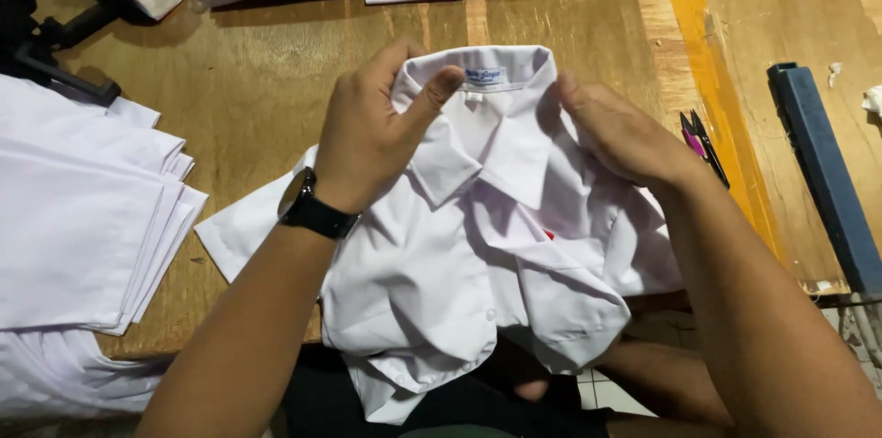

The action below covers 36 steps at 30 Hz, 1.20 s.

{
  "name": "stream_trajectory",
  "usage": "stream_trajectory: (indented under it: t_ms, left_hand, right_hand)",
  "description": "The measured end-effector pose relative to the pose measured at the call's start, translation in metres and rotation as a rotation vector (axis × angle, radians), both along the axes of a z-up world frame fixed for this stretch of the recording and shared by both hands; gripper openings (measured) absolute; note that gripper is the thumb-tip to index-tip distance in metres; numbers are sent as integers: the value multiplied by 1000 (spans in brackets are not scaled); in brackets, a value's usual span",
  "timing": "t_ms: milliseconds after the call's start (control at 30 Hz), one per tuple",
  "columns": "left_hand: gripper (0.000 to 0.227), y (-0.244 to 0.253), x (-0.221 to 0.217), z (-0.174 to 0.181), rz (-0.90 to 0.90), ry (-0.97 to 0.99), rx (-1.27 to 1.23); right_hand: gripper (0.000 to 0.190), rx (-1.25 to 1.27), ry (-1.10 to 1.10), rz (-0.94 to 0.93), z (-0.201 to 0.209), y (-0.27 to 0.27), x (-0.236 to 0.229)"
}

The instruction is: The person uses small scissors to trim loose threads from the collar and hem of a white shirt. After trimming, the person folds the shirt neatly on the table.

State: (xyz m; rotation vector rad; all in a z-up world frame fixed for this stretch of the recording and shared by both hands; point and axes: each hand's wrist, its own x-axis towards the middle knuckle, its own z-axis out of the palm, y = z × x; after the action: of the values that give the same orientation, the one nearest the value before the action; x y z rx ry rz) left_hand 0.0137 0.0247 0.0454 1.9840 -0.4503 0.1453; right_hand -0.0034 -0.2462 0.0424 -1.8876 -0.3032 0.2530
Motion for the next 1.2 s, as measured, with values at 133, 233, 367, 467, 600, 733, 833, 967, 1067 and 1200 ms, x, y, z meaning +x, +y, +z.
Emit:
stream_trajectory:
  t_ms: [133,233,367,467,600,733,833,967,1067,1200]
  left_hand:
    - [54,17,-5,14,80,-38,246]
    - [45,29,-7,16,24,-40,243]
    - [26,34,-4,-8,-51,-63,94]
    - [15,26,-8,-12,44,-129,70]
    - [26,16,-8,-22,176,-241,333]
    - [43,-24,-5,-12,251,-449,676]
    - [78,-55,9,2,88,-18,860]
    - [76,-70,26,-11,33,354,909]
    - [52,-56,43,-58,1,324,754]
    - [17,-50,0,-23,-14,489,-255]
  right_hand:
    - [46,-428,476,-17,38,-11,-12]
    - [30,-816,445,-19,48,-23,-22]
    - [16,-697,-35,-228,19,-47,-35]
    - [62,-968,383,-174,48,-25,-41]
    - [61,-1034,258,-421,34,-59,-66]
    - [83,-937,570,-707,14,-67,-91]
    - [55,-664,389,-758,-25,-66,-100]
    - [20,285,-25,-934,-67,-68,-109]
    - [24,758,-32,-1035,-79,-76,-122]
    - [36,856,-95,-1106,-96,-101,-149]
